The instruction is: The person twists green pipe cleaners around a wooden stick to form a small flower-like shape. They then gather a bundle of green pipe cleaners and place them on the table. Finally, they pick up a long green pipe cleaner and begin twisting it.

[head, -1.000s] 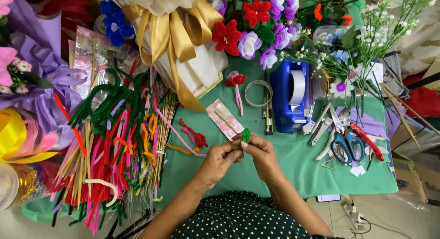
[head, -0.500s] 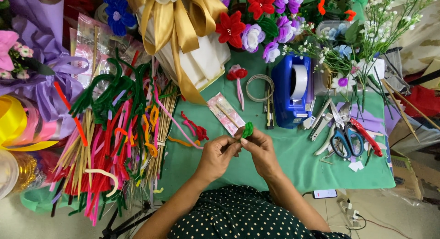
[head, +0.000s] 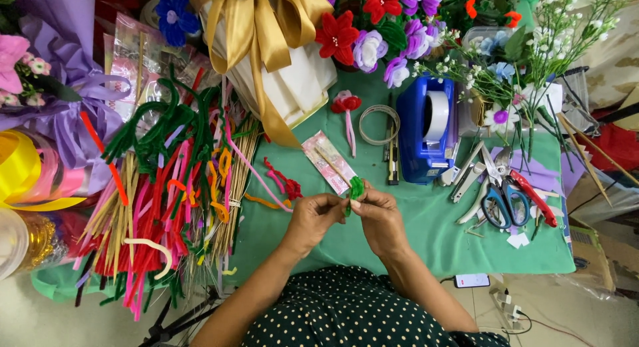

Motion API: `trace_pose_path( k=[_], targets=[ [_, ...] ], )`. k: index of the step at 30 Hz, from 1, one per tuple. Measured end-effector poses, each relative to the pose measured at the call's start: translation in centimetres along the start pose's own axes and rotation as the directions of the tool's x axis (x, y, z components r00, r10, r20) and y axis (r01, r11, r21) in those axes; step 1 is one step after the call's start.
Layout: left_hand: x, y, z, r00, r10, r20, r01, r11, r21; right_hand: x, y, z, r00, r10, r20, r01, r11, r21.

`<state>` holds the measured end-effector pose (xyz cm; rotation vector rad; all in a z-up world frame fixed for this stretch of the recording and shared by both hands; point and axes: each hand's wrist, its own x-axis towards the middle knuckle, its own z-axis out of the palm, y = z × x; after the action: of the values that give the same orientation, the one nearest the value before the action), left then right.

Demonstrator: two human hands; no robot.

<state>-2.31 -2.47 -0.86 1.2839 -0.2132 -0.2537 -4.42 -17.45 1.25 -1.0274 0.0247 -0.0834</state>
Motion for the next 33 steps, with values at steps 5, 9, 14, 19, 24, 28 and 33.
trace_pose_path(
  k=[5, 9, 14, 19, 24, 28, 33],
  targets=[
    [0.6, 1.3, -1.0, 0.999, -0.001, -0.040, 0.004, 0.997, 0.080, 0.2, 0.4, -1.2, 0.997, -0.082, -0.003, 0.080, 0.986, -0.144],
    [0.4, 3.0, -0.7, 0.999, 0.016, -0.050, -0.012, 0.996, 0.089, 0.5, 1.1, -1.7, 0.985, -0.172, 0.002, 0.167, 0.955, -0.246],
    [0.5, 3.6, -0.9, 0.998, 0.022, -0.056, -0.017, 0.996, 0.086, 0.4, 1.5, -1.7, 0.981, -0.191, -0.005, 0.184, 0.950, -0.251],
    [0.5, 0.7, -0.3, 0.994, -0.104, -0.040, 0.104, 0.995, -0.014, 0.4, 0.5, -0.3, 0.989, -0.146, 0.025, 0.148, 0.987, -0.065],
    [-0.8, -1.5, 1.7, 0.981, -0.194, 0.026, 0.196, 0.974, -0.113, 0.8, -1.2, 2.3, 0.986, -0.167, -0.030, 0.166, 0.986, -0.033],
    [-1.0, 3.8, 1.4, 0.999, 0.032, -0.006, -0.030, 0.978, 0.208, 2.2, 2.7, -3.0, 0.942, -0.334, 0.029, 0.321, 0.874, -0.365],
    [-0.2, 1.6, -0.8, 0.988, 0.117, -0.101, -0.093, 0.971, 0.221, 1.5, 1.3, -1.1, 0.951, -0.284, 0.125, 0.308, 0.917, -0.255]
  ],
)
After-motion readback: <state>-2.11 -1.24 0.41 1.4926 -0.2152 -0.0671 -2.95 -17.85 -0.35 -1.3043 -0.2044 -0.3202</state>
